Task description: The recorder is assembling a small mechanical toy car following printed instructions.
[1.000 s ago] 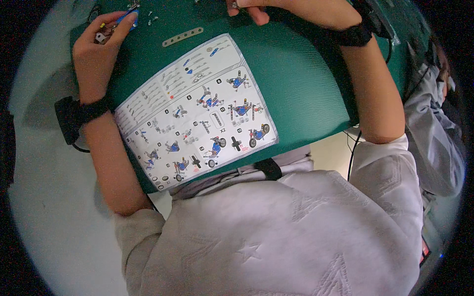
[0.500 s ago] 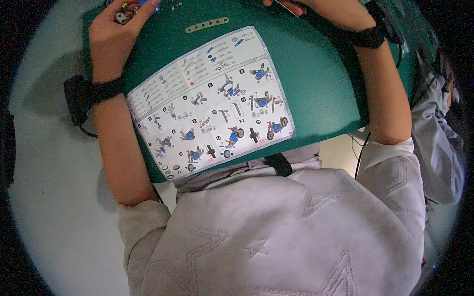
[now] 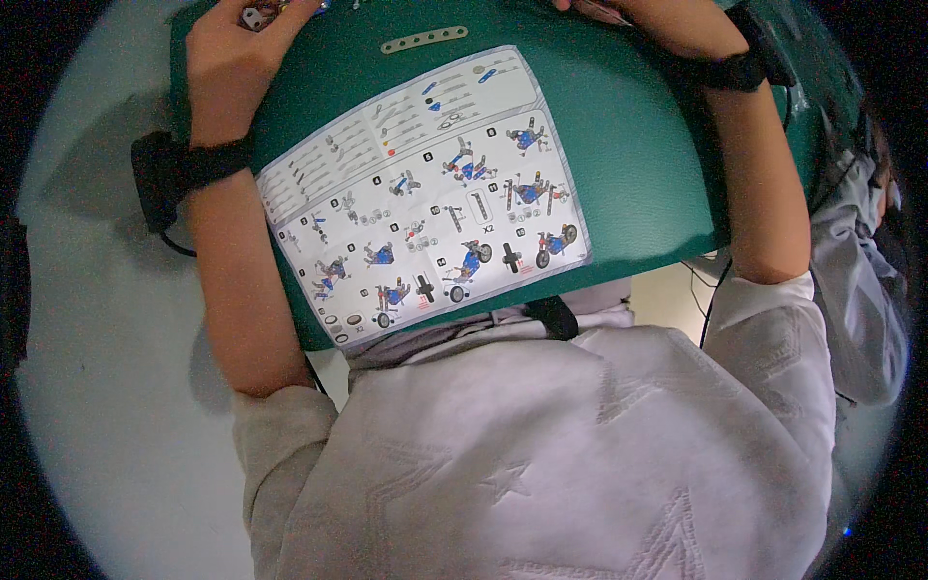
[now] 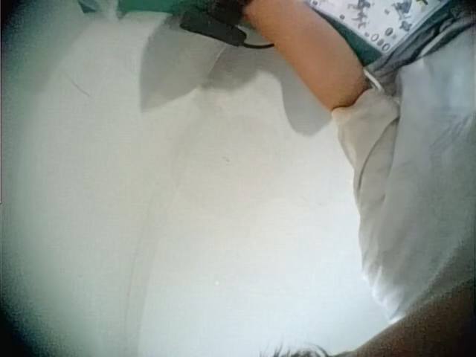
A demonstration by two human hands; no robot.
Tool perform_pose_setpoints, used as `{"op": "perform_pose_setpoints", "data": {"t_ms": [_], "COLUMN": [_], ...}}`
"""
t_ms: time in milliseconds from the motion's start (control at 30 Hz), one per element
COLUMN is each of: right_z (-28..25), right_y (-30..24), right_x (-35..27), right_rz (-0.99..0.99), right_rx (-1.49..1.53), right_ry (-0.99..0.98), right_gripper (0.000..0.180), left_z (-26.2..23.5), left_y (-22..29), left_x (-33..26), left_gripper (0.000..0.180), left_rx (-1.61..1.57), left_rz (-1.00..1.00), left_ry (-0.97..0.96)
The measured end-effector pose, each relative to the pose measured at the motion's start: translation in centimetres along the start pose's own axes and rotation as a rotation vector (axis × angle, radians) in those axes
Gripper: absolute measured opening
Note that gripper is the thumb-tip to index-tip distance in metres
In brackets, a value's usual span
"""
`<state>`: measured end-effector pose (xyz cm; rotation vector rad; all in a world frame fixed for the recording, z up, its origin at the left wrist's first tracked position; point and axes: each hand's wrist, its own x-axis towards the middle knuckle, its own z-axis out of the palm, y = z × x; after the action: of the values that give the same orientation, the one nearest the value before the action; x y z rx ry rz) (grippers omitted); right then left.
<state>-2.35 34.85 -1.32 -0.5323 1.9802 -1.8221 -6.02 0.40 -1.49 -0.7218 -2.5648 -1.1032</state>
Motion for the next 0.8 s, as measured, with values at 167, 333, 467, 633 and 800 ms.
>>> {"op": "perform_pose_setpoints", "data": {"t_ms": [167,333,467,633,800], "right_z": [-0.3,-0.3,-0.3,-1.1,-0.8], "right_y": [0.4,0.1,0.5,1.5,3.0], "right_x": [-0.2,0.0,-0.2,0.1,1.6], "right_rz": [-0.019,0.004,0.008,-0.030,-0.024], "right_rx": [0.033,0.095,0.107,0.080,0.174], "right_ry": [-0.022,-0.037,-0.011,0.021,-0.004], "right_gripper": [0.015,0.017,0.018,0.018,0.017], "left_z": [0.0,0.2,0.4,0.4,0.7], "left_y": [0.5,-0.5,-0.1,-0.3,-2.1], "left_x": [0.0,0.0,0.3,0.5,0.0], "left_gripper": [0.025,0.026,0.027,0.028,0.029], "left_rx": [-0.007,-0.019,0.009,0.040,0.046], "left_rz": [-0.020,-0.032,-0.116,-0.122,-0.171], "left_ry": [-0.008,-0.008,-0.036,-0.020,-0.033]}}
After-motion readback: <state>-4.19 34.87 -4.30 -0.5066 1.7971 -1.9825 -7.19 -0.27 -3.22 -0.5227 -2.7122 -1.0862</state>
